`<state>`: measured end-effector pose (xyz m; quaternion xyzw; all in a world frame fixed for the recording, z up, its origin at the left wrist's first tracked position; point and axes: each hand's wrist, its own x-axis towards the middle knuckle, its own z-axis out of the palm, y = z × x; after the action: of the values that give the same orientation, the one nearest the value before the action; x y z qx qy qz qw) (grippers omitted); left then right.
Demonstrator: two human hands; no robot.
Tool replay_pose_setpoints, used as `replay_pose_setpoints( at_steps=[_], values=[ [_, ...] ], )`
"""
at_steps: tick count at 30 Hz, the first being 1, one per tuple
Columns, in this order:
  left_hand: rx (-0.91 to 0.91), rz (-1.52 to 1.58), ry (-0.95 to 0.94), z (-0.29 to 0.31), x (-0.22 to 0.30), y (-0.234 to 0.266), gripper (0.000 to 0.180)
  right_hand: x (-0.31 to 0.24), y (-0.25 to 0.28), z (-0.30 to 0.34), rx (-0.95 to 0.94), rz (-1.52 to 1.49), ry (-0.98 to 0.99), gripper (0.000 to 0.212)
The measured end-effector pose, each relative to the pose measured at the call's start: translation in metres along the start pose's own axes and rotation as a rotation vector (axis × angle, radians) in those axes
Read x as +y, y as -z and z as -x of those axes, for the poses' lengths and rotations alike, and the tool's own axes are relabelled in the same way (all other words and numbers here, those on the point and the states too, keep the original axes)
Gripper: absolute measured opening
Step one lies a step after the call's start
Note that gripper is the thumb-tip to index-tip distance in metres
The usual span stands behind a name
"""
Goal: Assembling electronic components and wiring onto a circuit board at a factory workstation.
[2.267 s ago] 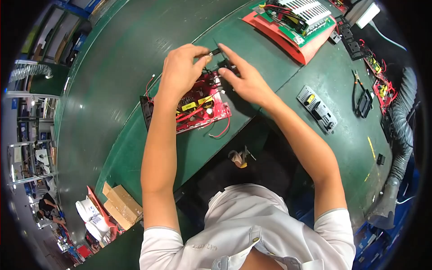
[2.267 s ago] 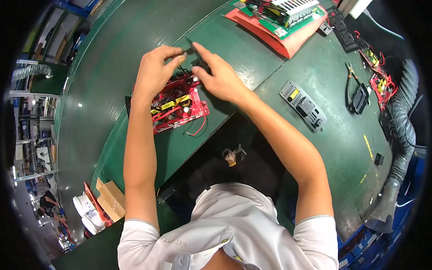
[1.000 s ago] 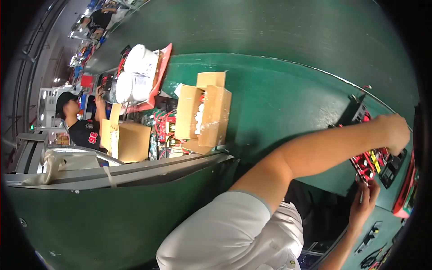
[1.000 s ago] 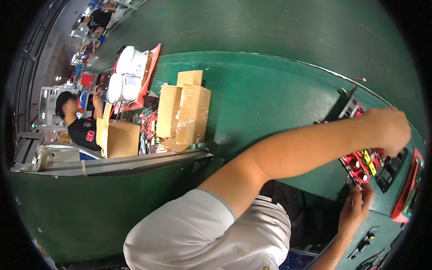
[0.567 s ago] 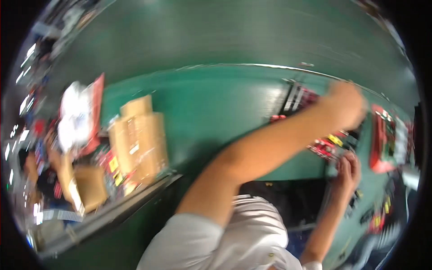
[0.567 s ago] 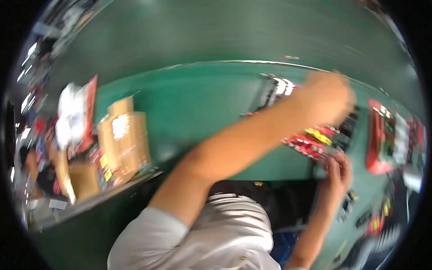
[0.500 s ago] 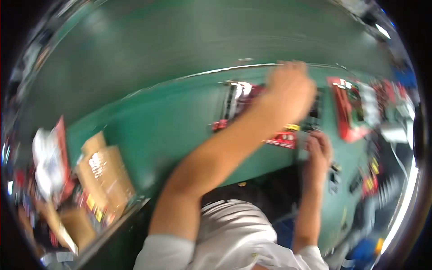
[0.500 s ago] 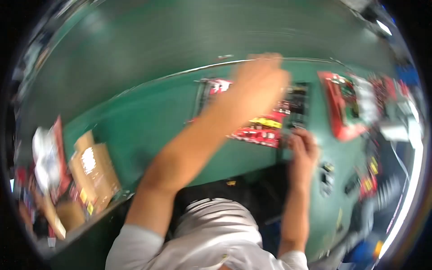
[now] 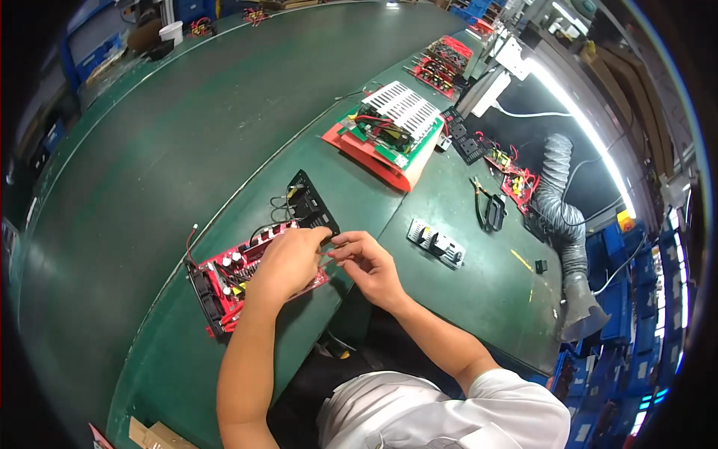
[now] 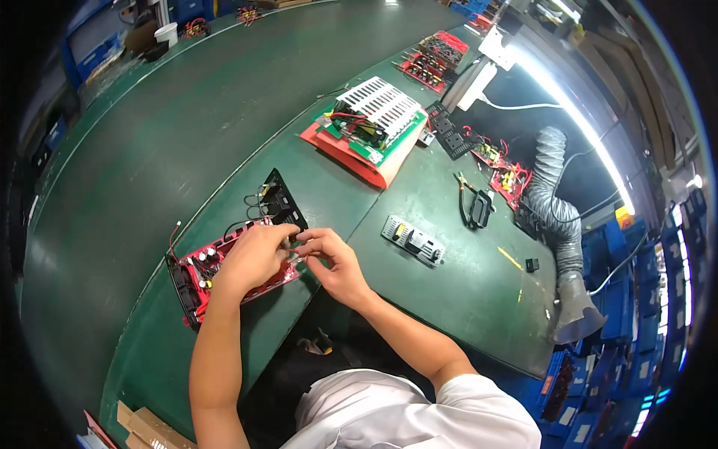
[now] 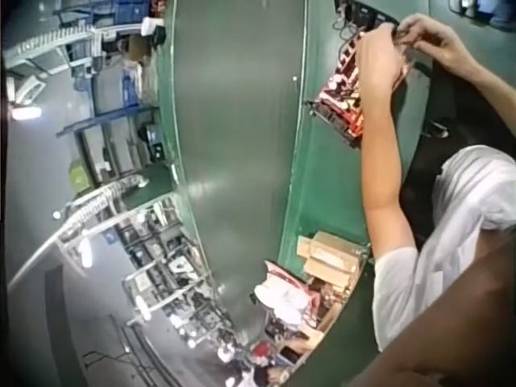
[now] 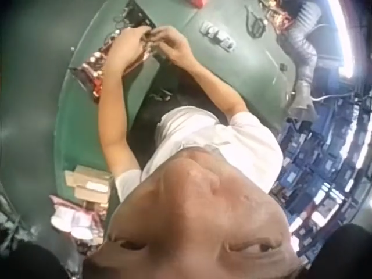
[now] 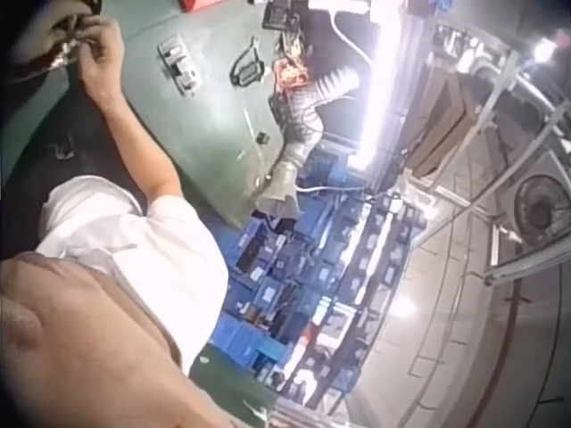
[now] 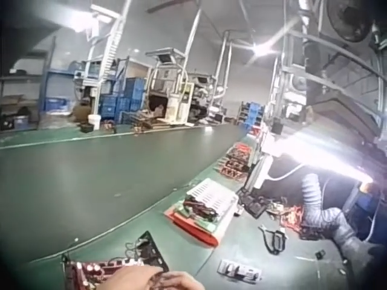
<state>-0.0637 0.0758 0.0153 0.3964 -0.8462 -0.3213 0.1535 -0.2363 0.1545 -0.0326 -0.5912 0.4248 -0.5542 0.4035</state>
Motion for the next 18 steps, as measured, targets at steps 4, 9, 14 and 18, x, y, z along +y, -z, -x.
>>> replay_pose_setpoints(
  at_steps=[4,9,14,18],
  values=[
    [0.083,-0.015,-0.076,-0.004,-0.008,-0.001,0.022,0.02,0.006,0.004,0.082,-0.027,-0.002,0.031],
    [0.024,0.144,-0.054,-0.008,-0.007,0.011,0.013,0.014,0.018,0.006,0.048,0.067,-0.12,0.021],
    [-0.118,0.388,0.096,-0.01,0.018,-0.002,0.032,0.021,0.027,0.002,0.193,-0.106,-0.195,0.012],
    [-0.103,0.355,-0.029,-0.009,0.015,-0.009,0.024,-0.005,0.019,-0.002,0.081,-0.109,-0.146,0.01]
  ],
)
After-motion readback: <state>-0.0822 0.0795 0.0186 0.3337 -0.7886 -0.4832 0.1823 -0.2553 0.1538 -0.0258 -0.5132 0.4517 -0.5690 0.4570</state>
